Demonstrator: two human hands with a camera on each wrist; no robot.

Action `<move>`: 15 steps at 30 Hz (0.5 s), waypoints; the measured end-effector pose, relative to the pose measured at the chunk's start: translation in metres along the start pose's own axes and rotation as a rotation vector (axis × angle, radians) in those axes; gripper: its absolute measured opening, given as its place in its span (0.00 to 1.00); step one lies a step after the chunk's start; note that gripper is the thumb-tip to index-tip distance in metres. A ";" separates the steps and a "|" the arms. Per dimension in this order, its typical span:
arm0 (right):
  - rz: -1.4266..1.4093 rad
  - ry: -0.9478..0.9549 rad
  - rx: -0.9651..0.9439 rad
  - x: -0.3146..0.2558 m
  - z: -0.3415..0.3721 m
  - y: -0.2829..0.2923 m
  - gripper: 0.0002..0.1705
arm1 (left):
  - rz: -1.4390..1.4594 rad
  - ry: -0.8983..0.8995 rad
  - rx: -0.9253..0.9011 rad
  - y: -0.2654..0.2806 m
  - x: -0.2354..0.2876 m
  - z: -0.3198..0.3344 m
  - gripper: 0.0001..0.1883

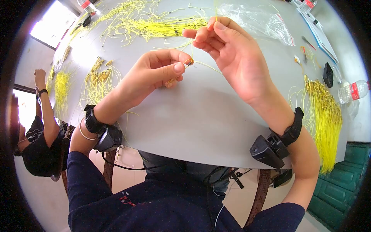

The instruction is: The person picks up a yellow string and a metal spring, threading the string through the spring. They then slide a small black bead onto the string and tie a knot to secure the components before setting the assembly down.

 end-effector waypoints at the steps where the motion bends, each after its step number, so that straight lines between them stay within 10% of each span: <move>1: 0.000 0.000 0.000 0.000 0.000 0.000 0.10 | 0.023 0.014 -0.002 0.000 -0.001 0.000 0.12; 10: 0.086 0.042 -0.096 -0.002 0.006 -0.018 0.11 | -0.003 0.015 -0.038 -0.003 0.000 0.001 0.08; 15: 0.259 -0.172 0.183 0.012 0.012 0.010 0.14 | 0.123 -0.052 -0.061 0.001 -0.001 -0.002 0.05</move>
Point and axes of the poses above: each hand's wrist, its own z-axis away from the middle knuckle, its own y-axis out of the back of the hand, x = y × z, the point moved 7 cm from there along -z, towards the middle knuckle, and after that the axes turned 3 degrees about x, right-handed, at the moved point
